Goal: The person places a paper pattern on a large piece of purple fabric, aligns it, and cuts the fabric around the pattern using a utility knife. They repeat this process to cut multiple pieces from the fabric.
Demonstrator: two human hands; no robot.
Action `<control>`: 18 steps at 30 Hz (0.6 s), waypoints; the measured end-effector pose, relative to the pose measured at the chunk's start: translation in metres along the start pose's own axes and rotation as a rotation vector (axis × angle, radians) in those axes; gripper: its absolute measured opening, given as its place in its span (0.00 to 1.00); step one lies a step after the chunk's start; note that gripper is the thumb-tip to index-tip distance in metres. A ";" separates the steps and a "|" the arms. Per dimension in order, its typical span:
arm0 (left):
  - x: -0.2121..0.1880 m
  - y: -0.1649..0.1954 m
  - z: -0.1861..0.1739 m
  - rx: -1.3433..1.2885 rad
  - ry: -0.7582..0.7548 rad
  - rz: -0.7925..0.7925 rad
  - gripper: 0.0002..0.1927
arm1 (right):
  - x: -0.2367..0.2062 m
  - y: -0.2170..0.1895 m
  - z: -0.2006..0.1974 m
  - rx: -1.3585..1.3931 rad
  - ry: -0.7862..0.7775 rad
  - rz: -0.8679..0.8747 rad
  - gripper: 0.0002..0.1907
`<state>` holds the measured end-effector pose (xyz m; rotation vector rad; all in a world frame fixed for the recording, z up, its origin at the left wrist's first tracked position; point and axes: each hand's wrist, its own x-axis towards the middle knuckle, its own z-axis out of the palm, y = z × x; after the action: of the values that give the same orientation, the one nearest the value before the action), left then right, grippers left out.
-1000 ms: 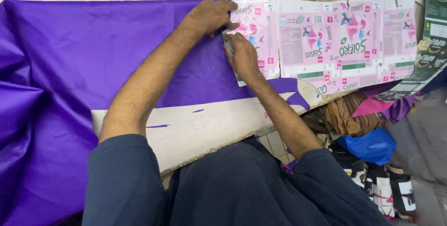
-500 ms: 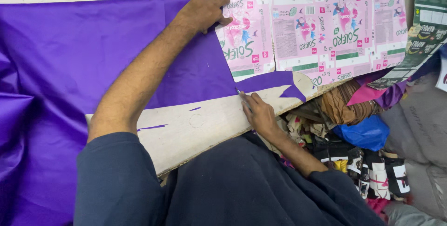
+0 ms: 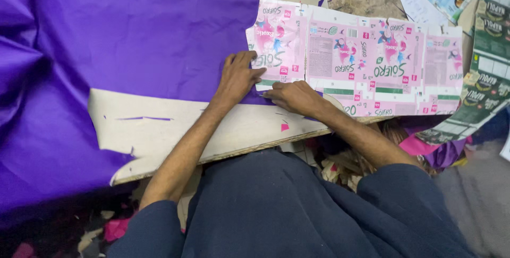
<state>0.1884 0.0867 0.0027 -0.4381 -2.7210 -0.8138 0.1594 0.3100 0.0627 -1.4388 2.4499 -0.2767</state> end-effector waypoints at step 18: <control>-0.008 0.075 0.043 0.038 -0.088 -0.341 0.27 | -0.037 0.093 0.009 -0.004 0.142 -0.497 0.15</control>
<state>0.2157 0.1692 0.0024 0.0018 -2.9329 -0.8377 0.1035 0.3866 0.0313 -2.0800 2.1528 -0.4897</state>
